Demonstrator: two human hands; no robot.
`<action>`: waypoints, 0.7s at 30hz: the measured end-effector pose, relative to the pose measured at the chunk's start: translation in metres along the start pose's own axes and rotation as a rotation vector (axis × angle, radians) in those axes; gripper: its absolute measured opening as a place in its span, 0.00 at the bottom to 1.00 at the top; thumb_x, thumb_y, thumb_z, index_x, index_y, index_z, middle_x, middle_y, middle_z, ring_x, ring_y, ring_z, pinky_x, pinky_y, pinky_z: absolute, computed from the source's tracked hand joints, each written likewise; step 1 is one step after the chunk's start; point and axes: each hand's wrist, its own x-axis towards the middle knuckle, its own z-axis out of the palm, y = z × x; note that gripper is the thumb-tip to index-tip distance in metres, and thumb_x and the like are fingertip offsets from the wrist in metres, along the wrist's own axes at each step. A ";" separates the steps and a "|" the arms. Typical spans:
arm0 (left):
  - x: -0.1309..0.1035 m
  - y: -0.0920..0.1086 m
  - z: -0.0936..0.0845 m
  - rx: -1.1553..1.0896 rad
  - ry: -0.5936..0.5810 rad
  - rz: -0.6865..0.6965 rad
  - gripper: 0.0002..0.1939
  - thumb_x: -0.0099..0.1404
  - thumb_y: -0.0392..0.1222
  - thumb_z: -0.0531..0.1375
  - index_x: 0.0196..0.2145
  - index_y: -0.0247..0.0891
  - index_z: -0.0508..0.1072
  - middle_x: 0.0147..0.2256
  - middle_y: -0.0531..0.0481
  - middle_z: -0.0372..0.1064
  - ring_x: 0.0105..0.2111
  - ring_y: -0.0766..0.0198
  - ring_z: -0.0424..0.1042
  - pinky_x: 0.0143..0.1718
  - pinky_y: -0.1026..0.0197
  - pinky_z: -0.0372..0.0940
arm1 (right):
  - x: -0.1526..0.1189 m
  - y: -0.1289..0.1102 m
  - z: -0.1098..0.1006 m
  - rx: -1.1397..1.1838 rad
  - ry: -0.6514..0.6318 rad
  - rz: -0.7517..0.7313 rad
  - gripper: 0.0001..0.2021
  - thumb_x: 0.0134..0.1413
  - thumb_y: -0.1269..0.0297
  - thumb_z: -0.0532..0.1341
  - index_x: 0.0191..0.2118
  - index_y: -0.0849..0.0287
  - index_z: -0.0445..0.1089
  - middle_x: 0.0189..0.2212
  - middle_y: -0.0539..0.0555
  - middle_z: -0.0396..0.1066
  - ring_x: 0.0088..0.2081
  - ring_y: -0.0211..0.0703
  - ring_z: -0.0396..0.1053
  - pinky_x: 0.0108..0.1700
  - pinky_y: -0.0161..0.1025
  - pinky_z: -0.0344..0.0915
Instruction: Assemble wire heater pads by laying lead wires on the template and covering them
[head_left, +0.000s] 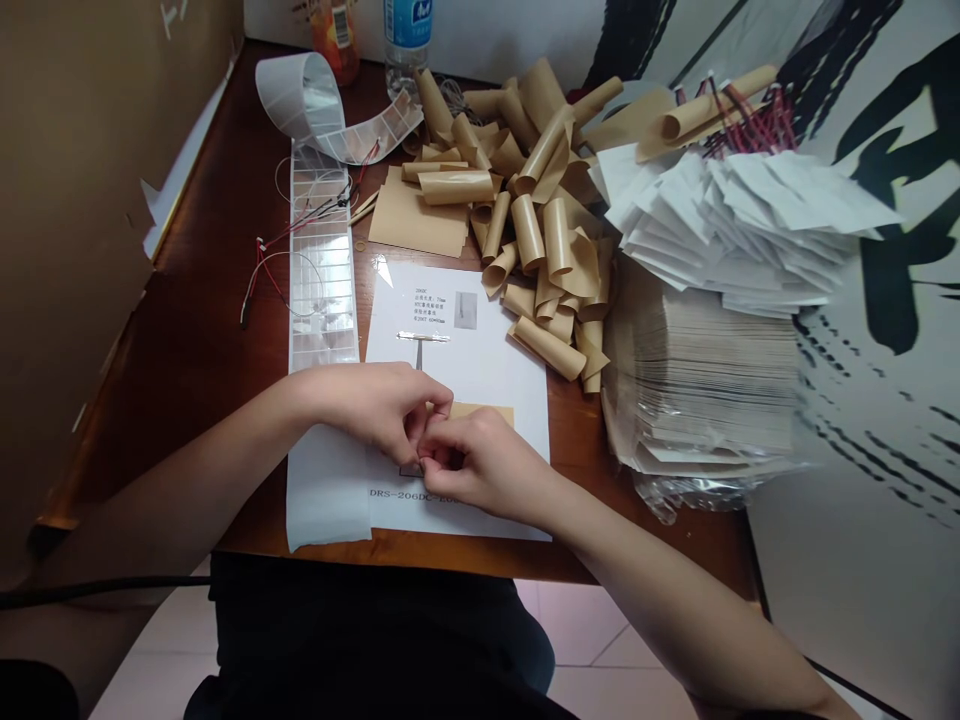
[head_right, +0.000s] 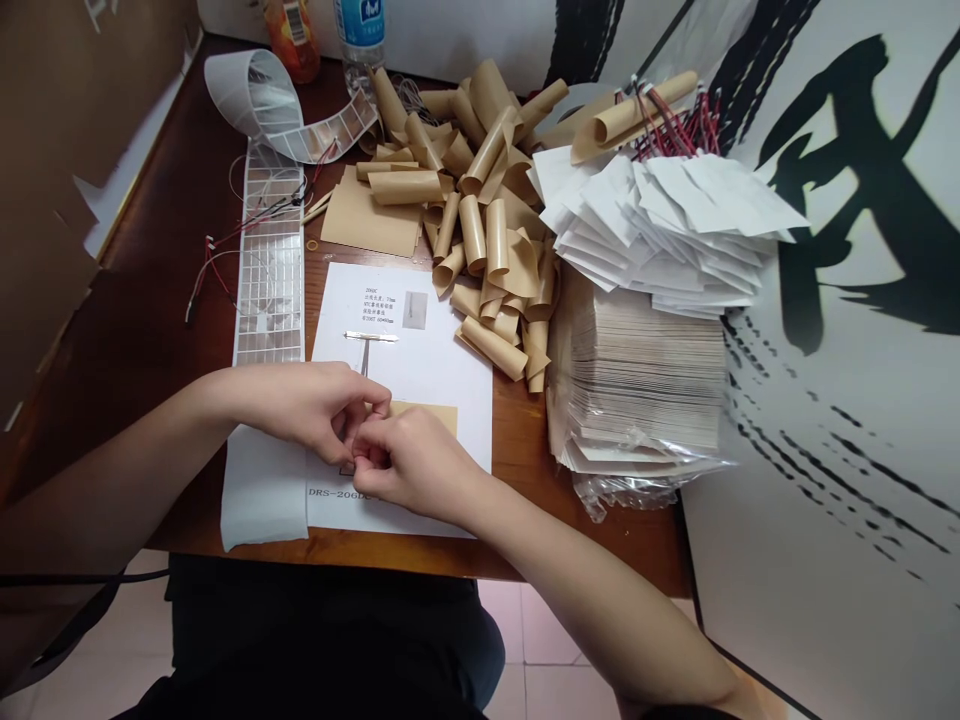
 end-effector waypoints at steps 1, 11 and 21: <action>0.000 0.000 0.000 0.000 0.002 0.004 0.13 0.51 0.35 0.67 0.34 0.39 0.69 0.30 0.57 0.74 0.29 0.67 0.70 0.28 0.66 0.58 | 0.000 0.000 0.000 -0.001 0.001 -0.001 0.09 0.46 0.79 0.60 0.22 0.59 0.64 0.18 0.43 0.62 0.21 0.30 0.57 0.27 0.31 0.55; -0.002 0.004 0.003 0.057 0.008 -0.024 0.15 0.49 0.32 0.64 0.35 0.40 0.69 0.28 0.58 0.73 0.29 0.66 0.70 0.27 0.66 0.57 | -0.002 -0.002 0.001 -0.057 0.011 -0.001 0.09 0.45 0.79 0.59 0.23 0.58 0.64 0.18 0.43 0.61 0.21 0.31 0.55 0.27 0.32 0.54; -0.006 0.007 0.004 0.110 -0.026 -0.075 0.15 0.49 0.33 0.64 0.35 0.41 0.65 0.29 0.57 0.73 0.29 0.65 0.71 0.25 0.65 0.59 | 0.000 -0.006 -0.007 -0.147 -0.019 0.062 0.08 0.43 0.78 0.59 0.23 0.58 0.62 0.19 0.44 0.61 0.23 0.32 0.56 0.28 0.33 0.52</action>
